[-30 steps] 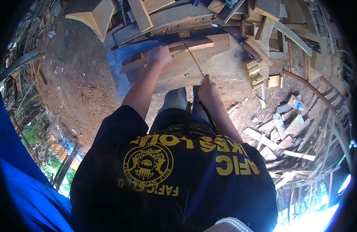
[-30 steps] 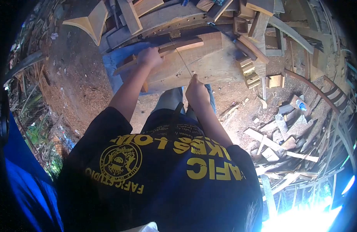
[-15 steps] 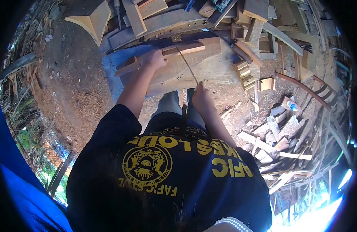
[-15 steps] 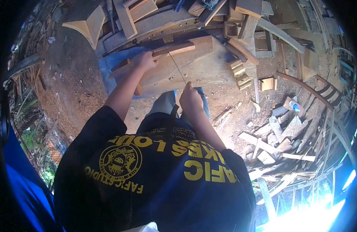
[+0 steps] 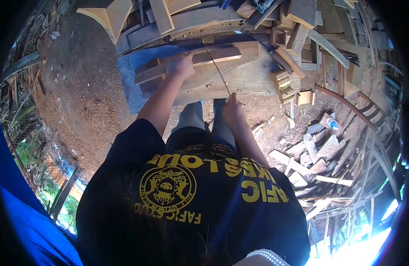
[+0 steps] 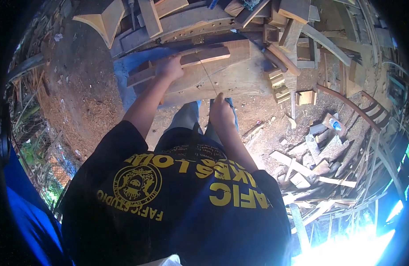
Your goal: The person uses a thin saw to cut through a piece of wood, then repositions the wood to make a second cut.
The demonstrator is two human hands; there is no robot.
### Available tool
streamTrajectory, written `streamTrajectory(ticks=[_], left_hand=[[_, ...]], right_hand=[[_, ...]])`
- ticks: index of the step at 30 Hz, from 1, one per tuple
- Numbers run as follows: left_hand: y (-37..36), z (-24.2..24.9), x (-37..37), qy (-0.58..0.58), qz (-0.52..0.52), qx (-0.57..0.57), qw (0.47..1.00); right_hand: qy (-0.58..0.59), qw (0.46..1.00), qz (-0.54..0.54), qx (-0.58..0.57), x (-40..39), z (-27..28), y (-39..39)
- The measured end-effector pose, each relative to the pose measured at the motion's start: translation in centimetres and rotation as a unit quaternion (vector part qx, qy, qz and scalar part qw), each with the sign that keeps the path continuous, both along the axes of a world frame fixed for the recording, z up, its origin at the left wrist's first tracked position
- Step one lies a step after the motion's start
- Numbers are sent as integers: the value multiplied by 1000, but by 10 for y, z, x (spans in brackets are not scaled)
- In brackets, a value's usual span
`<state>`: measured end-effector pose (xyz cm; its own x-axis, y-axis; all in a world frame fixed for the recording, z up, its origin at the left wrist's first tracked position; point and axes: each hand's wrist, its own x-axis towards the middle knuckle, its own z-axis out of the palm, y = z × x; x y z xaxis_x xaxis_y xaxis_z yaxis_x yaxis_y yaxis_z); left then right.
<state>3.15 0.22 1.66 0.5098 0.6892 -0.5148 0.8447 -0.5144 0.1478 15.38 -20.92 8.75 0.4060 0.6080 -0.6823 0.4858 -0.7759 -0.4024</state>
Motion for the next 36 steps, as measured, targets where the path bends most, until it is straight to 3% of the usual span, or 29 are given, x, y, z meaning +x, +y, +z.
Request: streamTrajectory(ticks=[3, 6, 14, 16, 19, 23, 25, 31, 34, 36], left_hand=[[1, -7, -1, 15, -2, -20, 1000], [4, -14, -2, 13, 0, -26, 1000], [8, 13, 4, 7, -3, -46, 999], [8, 12, 4, -4, 26, -49, 998], [9, 12, 3, -24, 37, -51, 998], [14, 14, 4, -6, 36, -62, 997], [14, 15, 3, -5, 23, -63, 998], [21, 17, 6, 7, 77, -120, 990], [26, 5, 4, -1, 62, -114, 992], [27, 11, 6, 16, 53, -118, 991]], right_hand=[[-12, 998, 55, -29, -5, -3, 24], [-5, 999, 41, -13, -12, -10, 44], [2, 999, 38, -9, -9, -10, 12], [7, 995, 49, 91, -4, -33, 30], [-31, 996, 53, 60, -7, -39, 65], [-77, 980, 94, 157, -10, -27, 26], [0, 997, 65, 51, -7, -19, 9], [4, 998, 63, 28, 0, -35, 78], [-1, 991, 17, 136, -2, -34, 58], [-1, 992, 23, 123, -1, -16, 29]])
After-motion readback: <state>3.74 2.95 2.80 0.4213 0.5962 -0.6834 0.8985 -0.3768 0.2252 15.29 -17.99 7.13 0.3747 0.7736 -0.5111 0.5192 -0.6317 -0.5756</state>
